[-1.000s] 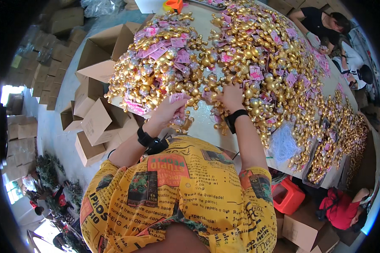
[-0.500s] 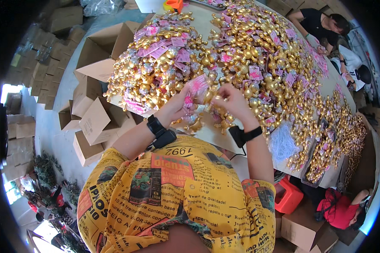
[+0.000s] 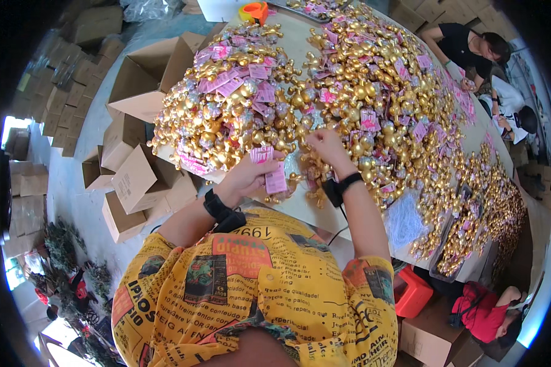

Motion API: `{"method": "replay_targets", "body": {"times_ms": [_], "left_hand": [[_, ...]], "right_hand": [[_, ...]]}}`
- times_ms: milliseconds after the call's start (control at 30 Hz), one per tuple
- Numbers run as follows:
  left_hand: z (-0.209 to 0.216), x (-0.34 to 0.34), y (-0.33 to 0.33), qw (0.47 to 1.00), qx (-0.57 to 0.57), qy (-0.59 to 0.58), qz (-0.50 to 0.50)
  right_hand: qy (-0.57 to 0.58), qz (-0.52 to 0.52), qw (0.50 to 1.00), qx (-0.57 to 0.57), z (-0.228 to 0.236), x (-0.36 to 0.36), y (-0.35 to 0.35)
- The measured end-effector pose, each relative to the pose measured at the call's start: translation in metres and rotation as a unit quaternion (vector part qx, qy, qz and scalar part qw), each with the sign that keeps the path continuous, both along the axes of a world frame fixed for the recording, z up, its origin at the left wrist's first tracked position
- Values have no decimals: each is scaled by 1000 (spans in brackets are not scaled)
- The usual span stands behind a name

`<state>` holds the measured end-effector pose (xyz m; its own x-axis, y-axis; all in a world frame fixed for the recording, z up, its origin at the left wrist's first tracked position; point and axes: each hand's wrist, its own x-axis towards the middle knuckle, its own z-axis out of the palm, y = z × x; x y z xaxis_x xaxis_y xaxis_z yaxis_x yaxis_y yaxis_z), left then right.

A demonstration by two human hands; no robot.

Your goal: Attaching gold-colored heart-shaped items to pink paper cards and sorting them into piles.

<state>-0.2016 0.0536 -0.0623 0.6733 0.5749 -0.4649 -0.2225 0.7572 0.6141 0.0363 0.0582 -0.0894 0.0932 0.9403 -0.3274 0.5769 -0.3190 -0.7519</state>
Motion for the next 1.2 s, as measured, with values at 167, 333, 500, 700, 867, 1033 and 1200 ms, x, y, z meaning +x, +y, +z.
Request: {"method": "replay_targets", "body": {"times_ms": [167, 333, 500, 700, 867, 1033, 1200], "left_hand": [[4, 0, -4, 1000, 6, 6, -25], [-10, -11, -10, 1000, -7, 26, -5], [-9, -12, -7, 999, -9, 40, 17], [-1, 4, 9, 991, 39, 109, 72], [4, 25, 15, 983, 103, 82, 131], [27, 42, 20, 959, 241, 106, 107], [32, 53, 20, 953, 277, 90, 83]], "right_hand": [[-285, -50, 946, 148, -80, 11, 75], [-334, -93, 937, -35, -89, -10, 104], [-324, -147, 934, -30, -89, -6, 101], [-205, -180, 946, 175, -75, 33, 62], [235, -144, 940, 203, 1, 43, 5], [255, 11, 962, 102, 87, 29, -37], [310, -30, 945, 100, 67, -3, -44]]}}
